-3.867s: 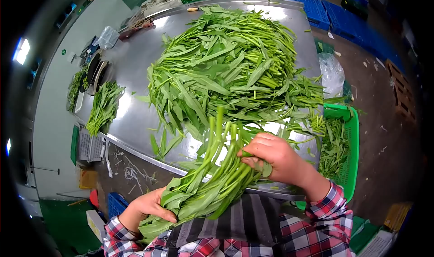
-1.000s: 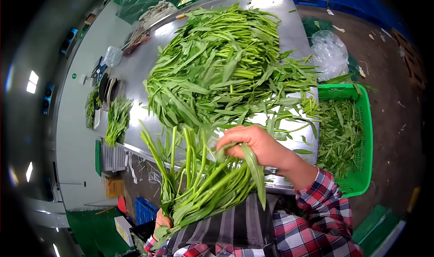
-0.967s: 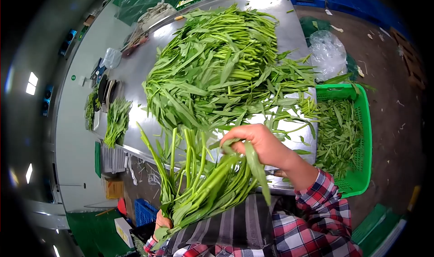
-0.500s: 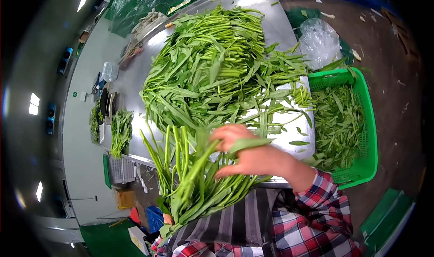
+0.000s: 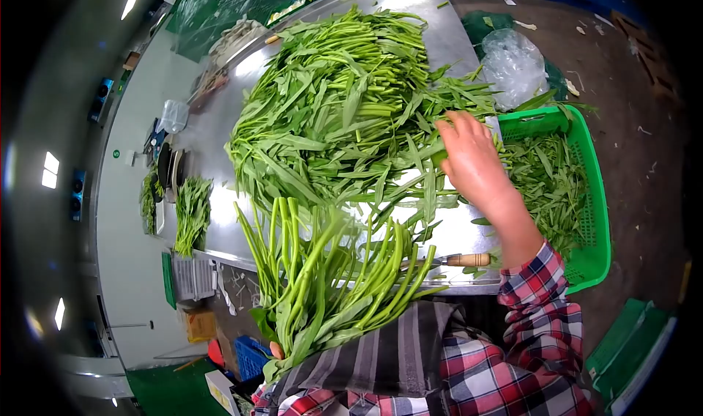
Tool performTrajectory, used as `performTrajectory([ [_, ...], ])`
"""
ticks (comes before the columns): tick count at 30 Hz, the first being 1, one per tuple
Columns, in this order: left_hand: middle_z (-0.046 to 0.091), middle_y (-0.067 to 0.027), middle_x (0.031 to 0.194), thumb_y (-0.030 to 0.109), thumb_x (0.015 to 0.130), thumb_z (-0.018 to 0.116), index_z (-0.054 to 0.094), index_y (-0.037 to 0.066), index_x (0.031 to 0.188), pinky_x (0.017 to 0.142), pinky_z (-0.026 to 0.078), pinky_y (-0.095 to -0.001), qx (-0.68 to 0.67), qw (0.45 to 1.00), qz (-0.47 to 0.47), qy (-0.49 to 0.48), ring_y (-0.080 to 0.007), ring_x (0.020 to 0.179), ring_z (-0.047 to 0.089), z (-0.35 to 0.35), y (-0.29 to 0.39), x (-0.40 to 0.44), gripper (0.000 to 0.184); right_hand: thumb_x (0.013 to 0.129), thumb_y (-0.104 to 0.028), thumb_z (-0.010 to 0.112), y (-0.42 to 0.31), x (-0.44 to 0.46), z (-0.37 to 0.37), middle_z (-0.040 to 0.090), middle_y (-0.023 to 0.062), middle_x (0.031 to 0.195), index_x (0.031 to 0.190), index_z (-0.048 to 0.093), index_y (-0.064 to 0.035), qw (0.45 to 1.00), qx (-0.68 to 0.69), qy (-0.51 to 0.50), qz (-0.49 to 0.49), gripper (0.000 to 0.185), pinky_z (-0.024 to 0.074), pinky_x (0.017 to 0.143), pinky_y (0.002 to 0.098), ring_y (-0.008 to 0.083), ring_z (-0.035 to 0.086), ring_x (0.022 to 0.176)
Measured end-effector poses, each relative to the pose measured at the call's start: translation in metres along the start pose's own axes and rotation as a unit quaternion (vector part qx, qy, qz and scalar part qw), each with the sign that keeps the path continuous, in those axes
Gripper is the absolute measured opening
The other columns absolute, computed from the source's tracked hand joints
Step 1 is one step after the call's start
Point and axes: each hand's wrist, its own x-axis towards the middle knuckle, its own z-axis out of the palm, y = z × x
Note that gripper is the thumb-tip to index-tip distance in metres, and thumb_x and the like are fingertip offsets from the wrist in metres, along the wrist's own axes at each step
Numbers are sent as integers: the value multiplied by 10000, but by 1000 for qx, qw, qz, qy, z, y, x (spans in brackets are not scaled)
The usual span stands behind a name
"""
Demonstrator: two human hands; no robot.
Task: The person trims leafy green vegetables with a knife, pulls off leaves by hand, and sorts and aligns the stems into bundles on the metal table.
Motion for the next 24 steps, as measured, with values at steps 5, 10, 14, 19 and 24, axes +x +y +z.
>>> performTrajectory([
  [5, 539, -130, 1172, -58, 496, 798, 421, -47, 1244, 866, 417, -307, 7, 1000, -2, -6, -184, 1026, 527, -1, 5, 4, 838, 721, -271, 681, -86, -6, -31, 534, 86, 781, 756, 616, -29, 924, 350, -118, -101, 253, 413, 771, 394, 270, 503, 790],
  [10, 538, -129, 1176, -57, 497, 798, 419, -47, 1247, 868, 415, -307, 17, 1000, -2, -15, -183, 1029, 525, -5, 12, 6, 840, 766, -236, 658, -128, -25, 0, 526, 64, 740, 703, 571, -40, 881, 454, -125, -43, 223, 420, 741, 355, 212, 489, 760],
  [14, 536, -129, 1178, -57, 499, 798, 417, -46, 1249, 870, 414, -306, 24, 1000, -1, -19, -182, 1031, 524, -5, 15, 9, 842, 741, -82, 635, -96, -15, -4, 556, 77, 799, 764, 567, -40, 929, 355, -103, 4, 82, 435, 739, 330, 229, 531, 828],
  [19, 534, -129, 1182, -56, 501, 799, 415, -46, 1252, 873, 412, -306, 42, 999, 4, -32, -181, 1034, 522, -3, 21, 12, 844, 740, -286, 688, -78, 1, 21, 591, 115, 1001, 1079, 506, -14, 872, 417, -257, 13, 471, 415, 871, 356, 252, 517, 1012],
  [24, 533, -128, 1185, -55, 502, 799, 413, -45, 1254, 875, 410, -306, 95, 993, 26, -64, -181, 1038, 520, 1, 36, 10, 845, 803, -339, 617, -87, 19, 24, 620, 143, 866, 1120, 506, -18, 780, 470, -414, -12, 464, 474, 678, 343, 258, 601, 762],
])
